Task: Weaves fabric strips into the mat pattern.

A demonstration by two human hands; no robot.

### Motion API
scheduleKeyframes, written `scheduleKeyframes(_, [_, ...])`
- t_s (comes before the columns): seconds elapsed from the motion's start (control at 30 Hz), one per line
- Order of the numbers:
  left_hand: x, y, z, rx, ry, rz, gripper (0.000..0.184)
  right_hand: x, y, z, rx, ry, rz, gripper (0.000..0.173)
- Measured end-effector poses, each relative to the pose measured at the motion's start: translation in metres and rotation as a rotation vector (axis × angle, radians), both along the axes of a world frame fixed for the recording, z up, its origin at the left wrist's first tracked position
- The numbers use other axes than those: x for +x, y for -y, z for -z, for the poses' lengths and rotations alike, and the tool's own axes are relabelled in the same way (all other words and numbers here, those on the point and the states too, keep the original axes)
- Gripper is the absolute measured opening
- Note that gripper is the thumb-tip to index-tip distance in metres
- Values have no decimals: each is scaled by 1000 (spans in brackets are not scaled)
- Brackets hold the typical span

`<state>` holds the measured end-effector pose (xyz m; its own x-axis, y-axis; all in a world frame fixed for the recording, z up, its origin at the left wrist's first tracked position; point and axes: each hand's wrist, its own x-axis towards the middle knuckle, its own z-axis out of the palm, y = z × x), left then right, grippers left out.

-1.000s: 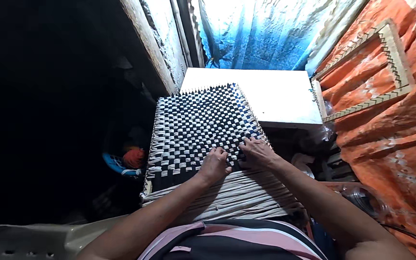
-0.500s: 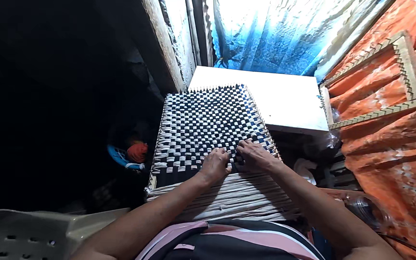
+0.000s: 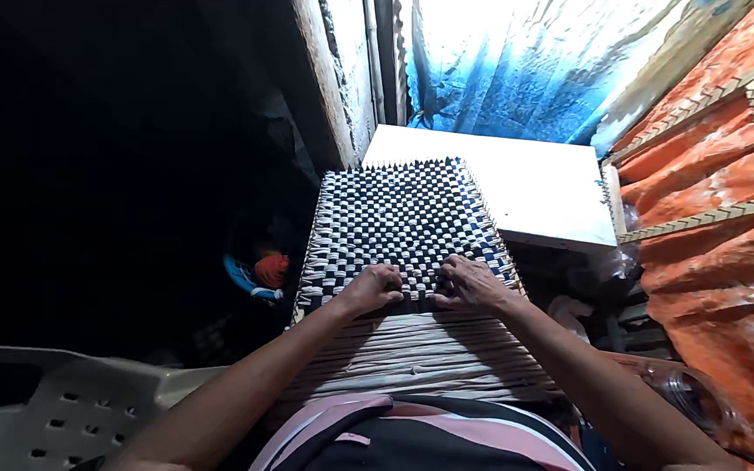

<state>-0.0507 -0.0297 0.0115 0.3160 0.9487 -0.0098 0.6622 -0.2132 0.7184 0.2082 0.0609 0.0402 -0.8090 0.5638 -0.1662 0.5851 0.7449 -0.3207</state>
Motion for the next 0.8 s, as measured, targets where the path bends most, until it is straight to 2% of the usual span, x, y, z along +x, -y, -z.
scheduleKeyframes(0.1, [2,16,-2,-26,-21,-103,27,-15,6,7,-8,-27,-39,59])
scheduleKeyframes(0.2, [18,20,-2,-3,-186,-165,30,-33,9,12,19,28,-65,55])
scheduleKeyframes(0.3, [34,21,-1,9,-361,-132,25,-45,12,15,62,108,-97,48])
scheduleKeyframes(0.43, [43,21,15,106,-453,-55,24,-46,10,33,80,100,-85,40])
scheduleKeyframes(0.5, [35,14,10,47,-371,-65,22,-42,13,35,64,32,-39,37])
scheduleKeyframes(0.63, [-14,3,-6,-17,17,-60,14,-31,9,15,-52,-114,1,39])
scheduleKeyframes(0.8, [-35,31,-9,10,-21,-136,13,-44,18,4,-48,-62,29,56])
